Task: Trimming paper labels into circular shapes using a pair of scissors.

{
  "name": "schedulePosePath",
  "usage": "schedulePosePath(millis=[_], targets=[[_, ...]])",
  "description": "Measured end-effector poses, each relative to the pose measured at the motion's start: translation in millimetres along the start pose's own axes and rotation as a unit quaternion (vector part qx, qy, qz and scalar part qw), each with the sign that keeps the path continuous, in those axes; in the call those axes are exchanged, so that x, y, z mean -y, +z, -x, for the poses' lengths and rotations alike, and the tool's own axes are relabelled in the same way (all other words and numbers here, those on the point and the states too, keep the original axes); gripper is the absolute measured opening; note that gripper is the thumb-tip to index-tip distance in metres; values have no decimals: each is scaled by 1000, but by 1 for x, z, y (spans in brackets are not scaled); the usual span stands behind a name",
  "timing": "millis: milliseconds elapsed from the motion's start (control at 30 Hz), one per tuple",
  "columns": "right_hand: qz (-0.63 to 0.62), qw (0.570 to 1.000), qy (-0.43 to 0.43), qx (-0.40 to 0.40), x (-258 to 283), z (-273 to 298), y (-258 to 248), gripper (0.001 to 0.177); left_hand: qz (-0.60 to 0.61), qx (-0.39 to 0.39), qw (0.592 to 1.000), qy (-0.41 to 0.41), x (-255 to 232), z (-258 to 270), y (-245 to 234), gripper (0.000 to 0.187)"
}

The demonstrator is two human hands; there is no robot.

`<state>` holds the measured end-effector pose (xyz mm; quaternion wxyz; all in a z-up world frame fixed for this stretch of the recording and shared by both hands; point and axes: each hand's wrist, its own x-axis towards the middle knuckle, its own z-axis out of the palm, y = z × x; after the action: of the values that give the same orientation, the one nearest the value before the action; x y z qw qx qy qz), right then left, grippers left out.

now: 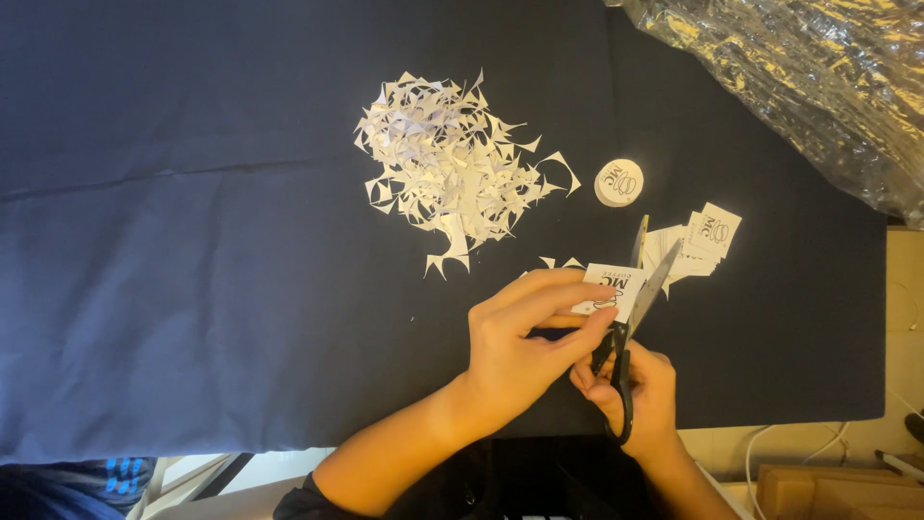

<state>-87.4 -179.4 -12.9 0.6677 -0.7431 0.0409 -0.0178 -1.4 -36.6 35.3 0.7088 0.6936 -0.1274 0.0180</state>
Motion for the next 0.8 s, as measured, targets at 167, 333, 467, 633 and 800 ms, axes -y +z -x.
schedulePosePath(millis=[167,333,467,633,800], targets=[[-48,999,2,4,4,-1,2,59,-6,3,1000,-3,-1,-1,0,19],[-57,998,6,3,2,1,1,56,-3,2,1000,-8,-2,-1,-1,19],[-29,999,27,-3,-4,7,-7,52,20,9,1000,-15,-4,-2,-3,19],[33,997,65,3,-1,9,-22,43,16,20,1000,-8,-3,-3,-6,20],[68,996,50,39,9,5,-29,37,-9,55,998,-21,0,-5,-9,19]])
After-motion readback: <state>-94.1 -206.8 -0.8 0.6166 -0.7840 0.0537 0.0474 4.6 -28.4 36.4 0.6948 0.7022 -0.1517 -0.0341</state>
